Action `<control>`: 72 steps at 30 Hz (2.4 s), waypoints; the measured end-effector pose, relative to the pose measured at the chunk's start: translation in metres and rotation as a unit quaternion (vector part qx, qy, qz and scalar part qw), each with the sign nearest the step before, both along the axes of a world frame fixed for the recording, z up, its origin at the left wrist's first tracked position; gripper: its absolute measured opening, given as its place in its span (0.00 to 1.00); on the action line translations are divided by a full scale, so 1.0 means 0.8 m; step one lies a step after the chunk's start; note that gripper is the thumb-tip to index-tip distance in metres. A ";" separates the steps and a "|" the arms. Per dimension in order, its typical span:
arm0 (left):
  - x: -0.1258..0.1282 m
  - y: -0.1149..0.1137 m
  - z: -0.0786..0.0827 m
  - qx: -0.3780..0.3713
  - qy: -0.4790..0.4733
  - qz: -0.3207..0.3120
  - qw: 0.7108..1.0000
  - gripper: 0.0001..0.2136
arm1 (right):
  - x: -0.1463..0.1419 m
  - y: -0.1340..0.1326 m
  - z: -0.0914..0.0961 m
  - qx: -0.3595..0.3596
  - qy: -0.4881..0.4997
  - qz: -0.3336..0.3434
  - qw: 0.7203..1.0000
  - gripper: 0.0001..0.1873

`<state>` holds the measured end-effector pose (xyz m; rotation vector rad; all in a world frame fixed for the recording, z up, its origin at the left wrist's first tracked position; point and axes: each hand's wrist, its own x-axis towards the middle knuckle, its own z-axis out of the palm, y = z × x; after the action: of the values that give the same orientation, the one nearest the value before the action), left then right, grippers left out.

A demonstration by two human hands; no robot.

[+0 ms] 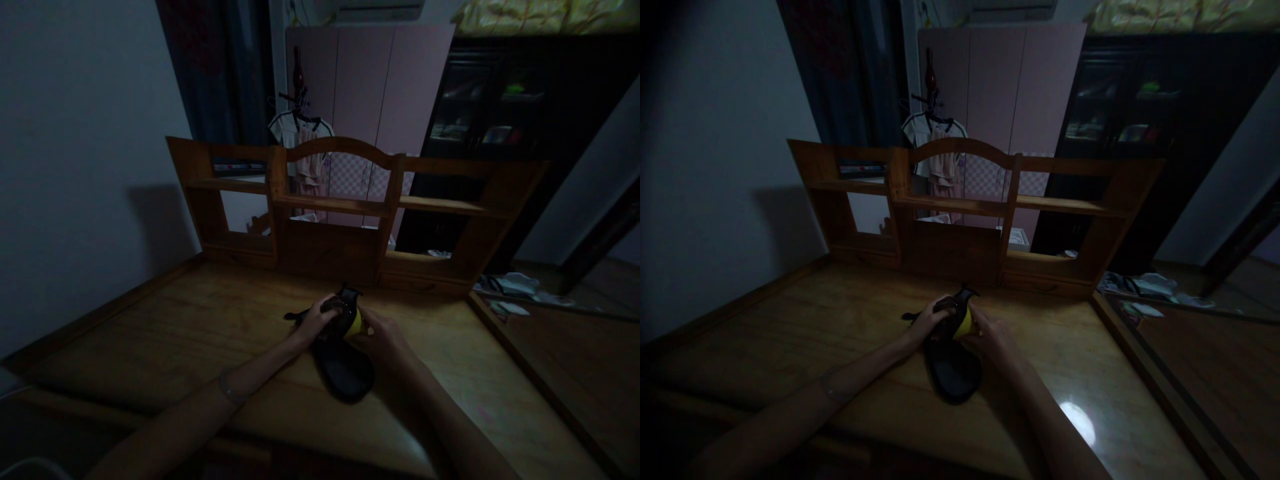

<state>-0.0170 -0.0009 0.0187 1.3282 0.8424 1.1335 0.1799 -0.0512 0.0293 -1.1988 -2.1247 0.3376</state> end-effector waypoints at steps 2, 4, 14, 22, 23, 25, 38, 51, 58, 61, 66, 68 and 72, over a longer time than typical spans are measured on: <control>0.000 0.005 -0.004 0.019 -0.012 -0.003 1.000 0.16 | 0.000 -0.003 0.007 0.018 -0.004 0.001 1.000 0.30; 0.000 0.010 -0.009 0.030 -0.023 -0.007 0.999 0.18 | 0.001 -0.006 0.012 0.038 -0.012 -0.011 0.999 0.23; -0.002 0.004 -0.004 0.087 0.058 -0.016 0.994 0.21 | 0.015 0.002 0.007 0.060 -0.055 -0.031 0.996 0.26; 0.002 0.002 -0.009 0.093 0.021 -0.025 0.995 0.16 | 0.008 -0.002 0.005 0.035 -0.037 -0.017 0.999 0.30; 0.002 0.002 -0.012 0.092 0.012 -0.026 0.995 0.16 | 0.006 -0.003 0.006 0.029 -0.033 -0.012 0.999 0.29; 0.003 0.003 -0.017 0.085 -0.004 -0.020 0.996 0.20 | 0.002 -0.006 0.009 0.016 -0.031 -0.011 0.999 0.30; 0.001 -0.030 0.019 0.222 0.134 0.012 0.966 0.11 | -0.013 -0.014 0.014 -0.019 0.054 -0.001 0.998 0.21; 0.006 -0.026 0.012 0.179 0.107 0.007 0.978 0.10 | -0.004 0.003 -0.002 -0.029 0.072 -0.058 0.995 0.14; 0.016 -0.027 0.008 0.071 0.035 -0.027 0.997 0.21 | -0.003 0.013 0.006 -0.110 0.291 0.028 0.950 0.19; 0.018 -0.030 0.006 0.037 0.039 -0.050 0.997 0.24 | -0.003 0.020 -0.005 -0.152 0.326 0.038 0.932 0.20; 0.021 -0.027 0.000 -0.011 0.027 -0.041 0.999 0.24 | -0.011 0.018 -0.006 -0.163 0.324 -0.004 0.932 0.17; 0.022 -0.024 0.000 -0.032 0.009 -0.042 0.999 0.24 | -0.016 0.013 0.000 -0.155 0.314 -0.029 0.936 0.20; 0.020 -0.020 0.003 -0.075 -0.017 -0.021 0.997 0.26 | -0.018 0.008 0.004 -0.182 0.335 -0.067 0.922 0.27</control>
<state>-0.0009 -0.0166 0.0209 1.1938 0.8535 1.0373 0.1655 -0.0451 0.0323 -1.1941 -1.4117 0.9615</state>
